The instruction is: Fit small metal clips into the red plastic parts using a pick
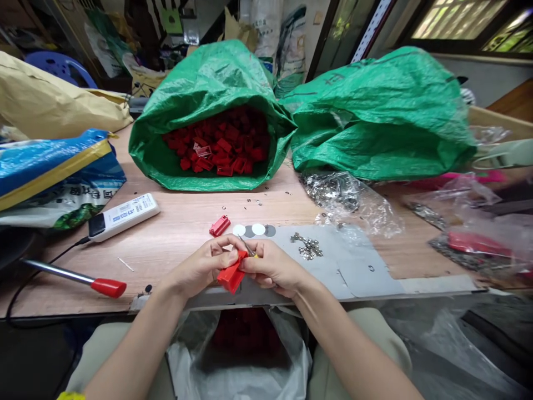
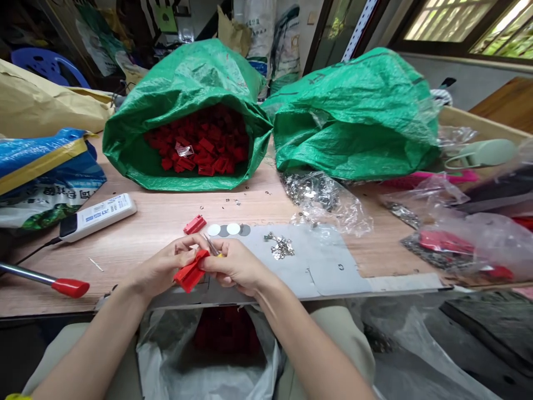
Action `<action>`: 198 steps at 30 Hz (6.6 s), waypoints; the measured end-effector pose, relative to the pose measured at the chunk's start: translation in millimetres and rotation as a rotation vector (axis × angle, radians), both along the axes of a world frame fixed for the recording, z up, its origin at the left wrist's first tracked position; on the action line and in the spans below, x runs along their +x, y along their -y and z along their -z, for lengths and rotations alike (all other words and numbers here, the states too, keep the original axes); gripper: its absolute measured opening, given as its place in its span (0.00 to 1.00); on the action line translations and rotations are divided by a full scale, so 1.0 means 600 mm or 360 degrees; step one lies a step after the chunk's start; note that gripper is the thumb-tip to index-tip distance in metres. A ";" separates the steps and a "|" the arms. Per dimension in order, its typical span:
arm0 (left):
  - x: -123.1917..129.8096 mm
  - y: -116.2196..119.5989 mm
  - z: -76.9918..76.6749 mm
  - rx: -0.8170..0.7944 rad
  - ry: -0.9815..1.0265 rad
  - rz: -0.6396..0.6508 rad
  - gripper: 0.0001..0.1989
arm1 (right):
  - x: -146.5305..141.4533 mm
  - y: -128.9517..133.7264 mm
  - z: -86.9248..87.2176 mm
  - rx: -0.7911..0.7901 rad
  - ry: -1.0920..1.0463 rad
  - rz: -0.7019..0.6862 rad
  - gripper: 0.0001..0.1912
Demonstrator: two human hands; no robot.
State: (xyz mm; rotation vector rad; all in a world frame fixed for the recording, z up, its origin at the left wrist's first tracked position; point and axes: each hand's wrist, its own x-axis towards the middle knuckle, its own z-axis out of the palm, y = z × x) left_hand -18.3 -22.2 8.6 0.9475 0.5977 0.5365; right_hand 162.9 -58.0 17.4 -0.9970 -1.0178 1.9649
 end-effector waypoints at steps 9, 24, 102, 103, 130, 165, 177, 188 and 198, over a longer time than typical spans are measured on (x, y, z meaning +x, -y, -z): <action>0.003 0.009 -0.010 0.0233 -0.0107 -0.0067 0.31 | 0.001 0.011 -0.005 0.0197 0.0174 0.0433 0.11; 0.049 0.021 0.013 0.1365 -0.0750 -0.0450 0.11 | 0.166 0.042 -0.018 0.0557 0.2476 0.0496 0.11; 0.046 0.024 0.027 0.1923 -0.1228 -0.0425 0.12 | 0.080 -0.005 -0.004 0.0284 0.0989 0.0123 0.21; 0.046 0.024 0.026 0.1917 -0.1227 -0.0424 0.12 | 0.084 -0.004 -0.002 0.0265 0.0947 0.0129 0.22; 0.044 0.027 0.022 0.1937 -0.1234 -0.0388 0.09 | 0.068 0.000 0.012 0.0185 0.1009 0.0194 0.15; 0.048 0.026 0.034 0.2086 -0.1226 -0.0408 0.10 | 0.042 0.007 0.012 0.0662 0.1560 0.0520 0.07; 0.048 0.028 0.030 0.1945 -0.1316 -0.0400 0.09 | 0.085 -0.004 0.007 0.0293 0.1046 0.0142 0.19; 0.054 0.030 0.027 0.2173 -0.1522 -0.0216 0.09 | 0.118 0.008 0.000 0.0322 0.1086 -0.0150 0.25; 0.052 0.030 0.025 0.2178 -0.1614 -0.0170 0.09 | 0.109 0.006 0.002 0.0353 0.1009 -0.0172 0.20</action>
